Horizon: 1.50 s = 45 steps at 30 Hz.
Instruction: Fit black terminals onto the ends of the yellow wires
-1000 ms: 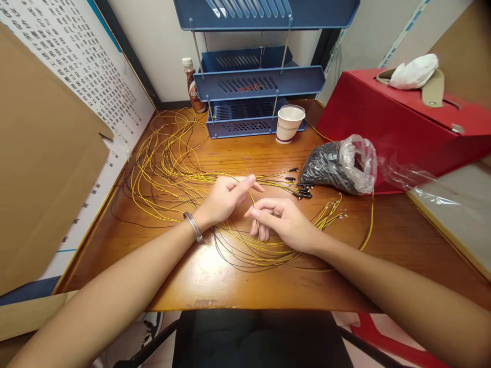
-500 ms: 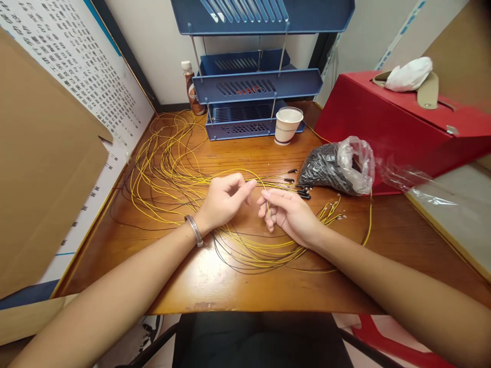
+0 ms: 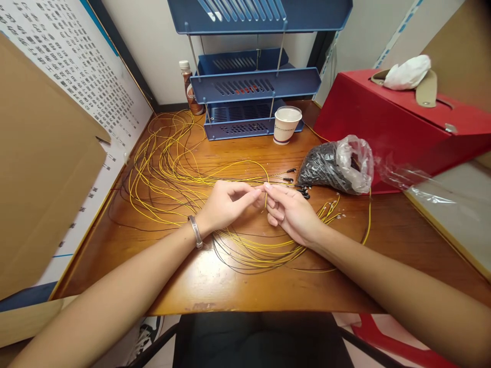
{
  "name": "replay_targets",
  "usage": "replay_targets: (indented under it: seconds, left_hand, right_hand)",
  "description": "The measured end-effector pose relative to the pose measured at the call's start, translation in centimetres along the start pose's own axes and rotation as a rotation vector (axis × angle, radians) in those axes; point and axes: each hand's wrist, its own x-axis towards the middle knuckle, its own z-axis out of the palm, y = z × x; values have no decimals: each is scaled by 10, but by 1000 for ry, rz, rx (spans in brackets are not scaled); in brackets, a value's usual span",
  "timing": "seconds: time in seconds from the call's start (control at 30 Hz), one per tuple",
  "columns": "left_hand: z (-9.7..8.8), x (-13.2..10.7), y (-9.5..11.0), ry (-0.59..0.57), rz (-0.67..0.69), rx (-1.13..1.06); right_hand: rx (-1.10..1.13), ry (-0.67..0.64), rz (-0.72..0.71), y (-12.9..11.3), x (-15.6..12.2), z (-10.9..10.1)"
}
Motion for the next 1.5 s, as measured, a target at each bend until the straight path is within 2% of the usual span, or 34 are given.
replay_targets:
  seconds: [0.17,0.6,1.0,1.5]
  left_hand:
    - [3,2,0,-34,-115,-180]
    - [5,4,-5,-129,-151,-303]
    - [5,3,0,-211,-167,-257]
    - [4,2,5,-251,-174,-220]
  right_hand:
    - [-19,-20,-12,0,0,0]
    - [-12,14,-14,-1,0,3]
    - [54,40,31,-2,1,2]
    - [53,36,28,-2,1,1]
